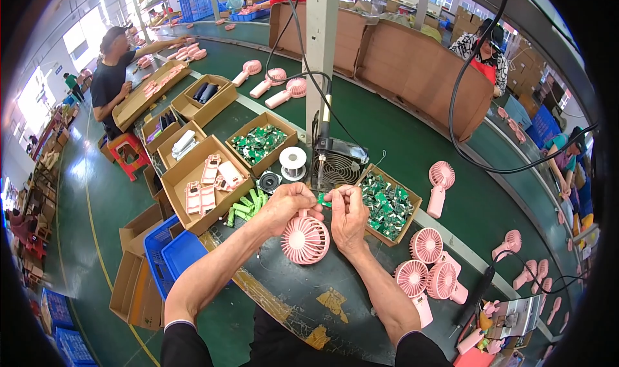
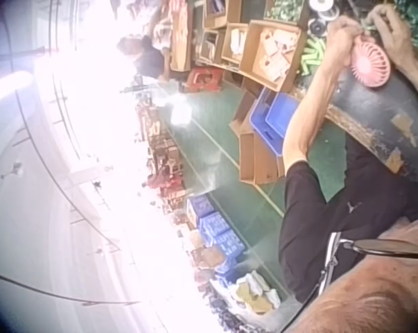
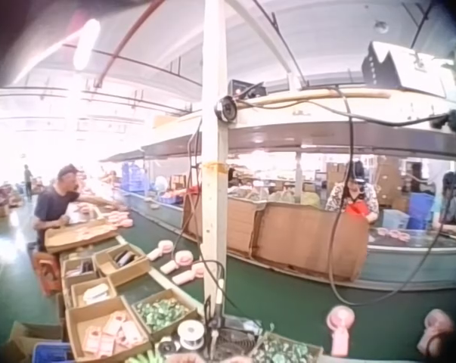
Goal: The person collects portable fan parts from a tray, connects circuit boards to fan head assemblies by hand, attaches handle casings, and fastens the housings using an electric screwdriver.
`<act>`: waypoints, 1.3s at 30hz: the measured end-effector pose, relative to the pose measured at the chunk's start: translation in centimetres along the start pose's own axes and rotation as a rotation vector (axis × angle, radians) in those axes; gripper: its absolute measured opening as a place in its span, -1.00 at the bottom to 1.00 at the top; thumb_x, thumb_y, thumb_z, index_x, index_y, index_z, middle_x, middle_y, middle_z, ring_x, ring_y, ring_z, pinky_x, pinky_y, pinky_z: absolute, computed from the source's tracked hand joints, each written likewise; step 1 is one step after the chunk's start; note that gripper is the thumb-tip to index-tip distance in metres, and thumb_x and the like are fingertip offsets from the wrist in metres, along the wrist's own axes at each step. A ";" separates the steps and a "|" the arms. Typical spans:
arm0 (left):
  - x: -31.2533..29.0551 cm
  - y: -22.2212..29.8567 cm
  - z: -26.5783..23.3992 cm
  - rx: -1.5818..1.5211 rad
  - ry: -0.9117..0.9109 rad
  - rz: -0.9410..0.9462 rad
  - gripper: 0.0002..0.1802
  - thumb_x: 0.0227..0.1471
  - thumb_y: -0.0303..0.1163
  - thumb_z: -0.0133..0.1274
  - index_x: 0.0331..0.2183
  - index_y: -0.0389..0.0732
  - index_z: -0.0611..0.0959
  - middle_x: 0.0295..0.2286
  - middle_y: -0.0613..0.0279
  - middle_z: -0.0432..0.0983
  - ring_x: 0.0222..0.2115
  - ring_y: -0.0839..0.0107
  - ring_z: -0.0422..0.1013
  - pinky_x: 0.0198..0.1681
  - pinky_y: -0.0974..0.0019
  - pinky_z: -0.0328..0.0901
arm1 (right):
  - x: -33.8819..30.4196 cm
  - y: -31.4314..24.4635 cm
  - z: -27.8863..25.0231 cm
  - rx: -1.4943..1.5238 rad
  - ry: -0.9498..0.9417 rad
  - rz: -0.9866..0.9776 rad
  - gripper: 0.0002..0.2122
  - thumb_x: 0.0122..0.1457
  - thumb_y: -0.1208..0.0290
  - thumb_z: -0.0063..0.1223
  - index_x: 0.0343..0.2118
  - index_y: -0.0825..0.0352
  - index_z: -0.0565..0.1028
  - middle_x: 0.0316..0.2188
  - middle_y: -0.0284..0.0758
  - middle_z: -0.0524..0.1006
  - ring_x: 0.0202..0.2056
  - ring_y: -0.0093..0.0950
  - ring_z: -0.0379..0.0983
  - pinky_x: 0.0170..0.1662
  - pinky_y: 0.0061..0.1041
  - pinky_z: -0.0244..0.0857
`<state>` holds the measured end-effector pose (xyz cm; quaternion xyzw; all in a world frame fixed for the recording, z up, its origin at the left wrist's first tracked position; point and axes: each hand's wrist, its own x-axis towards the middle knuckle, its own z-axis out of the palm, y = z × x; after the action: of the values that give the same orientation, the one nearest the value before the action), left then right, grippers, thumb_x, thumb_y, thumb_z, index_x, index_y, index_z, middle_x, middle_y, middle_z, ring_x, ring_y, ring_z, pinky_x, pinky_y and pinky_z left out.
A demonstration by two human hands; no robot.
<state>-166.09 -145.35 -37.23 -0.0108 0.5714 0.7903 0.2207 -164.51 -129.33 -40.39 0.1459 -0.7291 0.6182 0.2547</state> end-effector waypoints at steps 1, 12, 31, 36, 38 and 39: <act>0.0 0.1 0.1 -0.014 -0.003 -0.017 -0.93 0.04 -0.56 -0.01 -0.42 -0.37 0.46 -0.46 -0.01 0.52 -0.45 0.22 0.55 -0.36 0.29 0.48 | 0.0 0.0 0.0 0.003 -0.004 0.003 -0.92 0.23 0.55 -0.06 -0.33 0.44 0.32 -0.48 -0.21 0.54 -0.45 -0.47 0.52 -0.40 -0.52 0.39; 0.1 0.2 -0.1 -0.066 -0.009 -0.061 -0.95 0.04 -0.58 -0.02 -0.41 -0.37 0.46 -0.47 -0.05 0.53 -0.45 0.17 0.55 -0.38 0.27 0.50 | 0.0 -0.1 0.0 -0.002 -0.004 -0.027 -0.92 0.23 0.56 -0.07 -0.33 0.45 0.32 -0.48 -0.21 0.54 -0.45 -0.46 0.53 -0.39 -0.52 0.39; 0.1 1.0 0.0 -0.053 0.022 -0.097 -0.96 0.03 -0.59 -0.03 -0.43 -0.37 0.46 -0.49 -0.03 0.52 -0.47 0.18 0.56 -0.44 0.28 0.50 | 0.3 -0.7 0.1 0.014 -0.019 -0.008 -0.93 0.23 0.57 -0.07 -0.33 0.45 0.33 -0.49 -0.22 0.53 -0.45 -0.48 0.51 -0.40 -0.53 0.38; 0.2 1.1 0.0 -0.047 0.027 -0.099 -0.96 0.02 -0.60 -0.02 -0.45 -0.36 0.46 -0.50 -0.02 0.52 -0.49 0.18 0.56 -0.45 0.28 0.50 | 0.3 -0.5 0.1 0.020 -0.014 -0.006 -0.94 0.22 0.58 -0.06 -0.32 0.45 0.33 -0.49 -0.23 0.53 -0.46 -0.48 0.51 -0.40 -0.53 0.38; 0.2 1.2 0.0 -0.036 0.033 -0.102 -0.96 0.01 -0.61 -0.02 -0.45 -0.36 0.46 -0.50 -0.02 0.52 -0.50 0.17 0.56 -0.45 0.28 0.50 | 0.4 -0.6 0.2 0.027 -0.012 0.000 -0.94 0.22 0.58 -0.06 -0.32 0.45 0.33 -0.50 -0.23 0.53 -0.46 -0.49 0.51 -0.40 -0.53 0.38; 0.2 1.2 0.0 -0.036 0.034 -0.102 -0.96 0.01 -0.61 -0.02 -0.45 -0.36 0.46 -0.50 -0.02 0.52 -0.50 0.17 0.56 -0.45 0.28 0.50 | 0.4 -0.8 0.2 0.033 -0.010 -0.004 -0.94 0.22 0.58 -0.06 -0.33 0.45 0.33 -0.50 -0.23 0.53 -0.47 -0.48 0.51 -0.40 -0.53 0.38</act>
<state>-166.71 -145.59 -36.21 -0.0572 0.5594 0.7880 0.2507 -164.49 -129.64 -39.55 0.1545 -0.7200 0.6288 0.2496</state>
